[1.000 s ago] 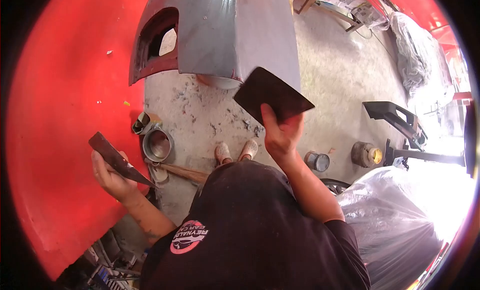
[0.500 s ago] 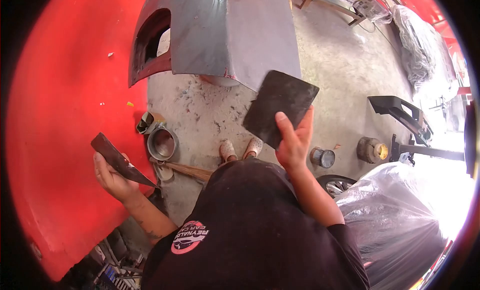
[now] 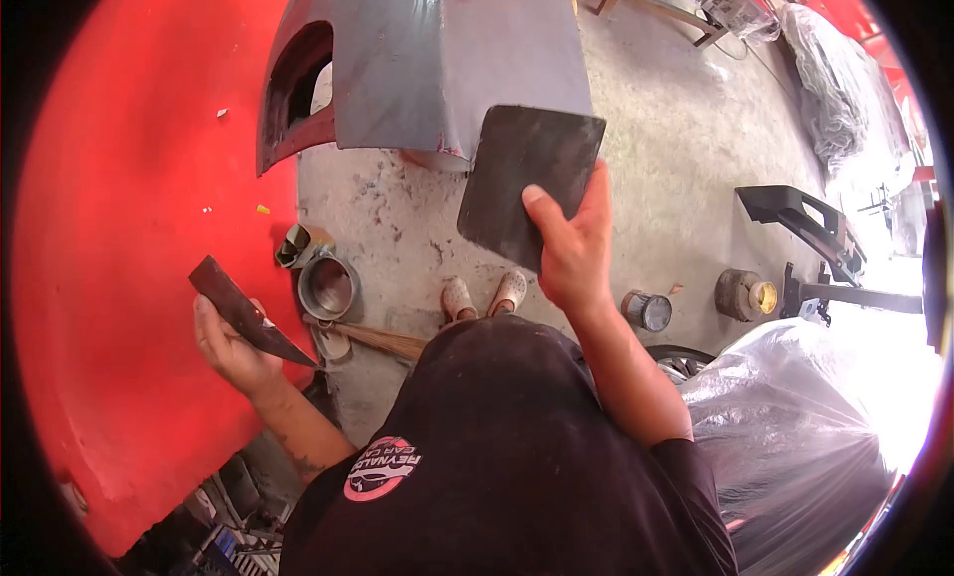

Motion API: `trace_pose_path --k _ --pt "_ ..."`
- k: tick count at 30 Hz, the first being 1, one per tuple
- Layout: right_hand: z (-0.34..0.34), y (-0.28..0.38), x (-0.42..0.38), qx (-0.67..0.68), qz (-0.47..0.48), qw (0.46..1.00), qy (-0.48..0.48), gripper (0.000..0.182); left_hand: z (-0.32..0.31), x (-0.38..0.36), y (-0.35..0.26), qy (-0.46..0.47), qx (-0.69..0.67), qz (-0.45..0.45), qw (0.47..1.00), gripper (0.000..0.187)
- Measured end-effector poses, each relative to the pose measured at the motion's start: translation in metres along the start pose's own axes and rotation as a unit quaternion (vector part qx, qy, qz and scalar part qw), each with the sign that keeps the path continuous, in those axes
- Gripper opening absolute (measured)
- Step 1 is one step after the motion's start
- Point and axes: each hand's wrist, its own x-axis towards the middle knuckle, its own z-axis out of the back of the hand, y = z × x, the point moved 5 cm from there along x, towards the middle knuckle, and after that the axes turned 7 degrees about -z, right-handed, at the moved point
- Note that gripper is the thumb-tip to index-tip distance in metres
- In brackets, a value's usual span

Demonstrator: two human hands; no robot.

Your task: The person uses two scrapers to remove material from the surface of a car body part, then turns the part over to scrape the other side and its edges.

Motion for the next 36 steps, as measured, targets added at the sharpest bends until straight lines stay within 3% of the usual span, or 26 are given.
trace_pose_path --k 6,10,12,14,15,23,27,32,36 --pt "-0.002 0.0 0.01 0.06 -0.053 0.997 0.014 0.032 -0.002 -0.004 0.004 -0.003 0.017 0.013 1.0 0.028" --pt "-0.004 -0.001 0.014 0.065 -0.077 0.995 0.026 0.033 0.008 0.0 0.011 0.074 -0.028 0.012 0.997 0.024" --pt "-0.011 0.004 0.018 -0.003 -0.012 0.999 0.039 0.032 -0.001 -0.002 0.009 0.09 -0.031 0.013 0.995 0.024" --pt "-0.014 0.013 0.012 -0.034 0.004 0.999 0.032 0.033 -0.01 -0.009 0.001 -0.027 0.02 0.015 0.999 0.028" --pt "-0.016 0.019 0.01 -0.065 0.021 0.997 0.026 0.033 -0.005 -0.007 0.002 -0.03 0.02 0.015 0.999 0.028" --pt "-0.024 0.036 0.003 -0.131 0.038 0.99 0.032 0.031 0.006 -0.006 0.001 0.004 0.011 0.009 1.0 0.026" --pt "-0.034 0.046 0.006 -0.152 0.05 0.986 0.038 0.031 0.006 -0.006 0.004 -0.042 0.028 0.009 0.999 0.025" --pt "-0.035 0.045 0.009 -0.185 0.06 0.98 0.049 0.032 0.012 0.002 0.01 0.001 0.074 -0.065 0.995 0.026" --pt "-0.043 0.05 0.02 -0.216 0.111 0.969 0.053 0.033 0.012 0.005 0.012 0.015 0.038 -0.019 0.999 0.027"
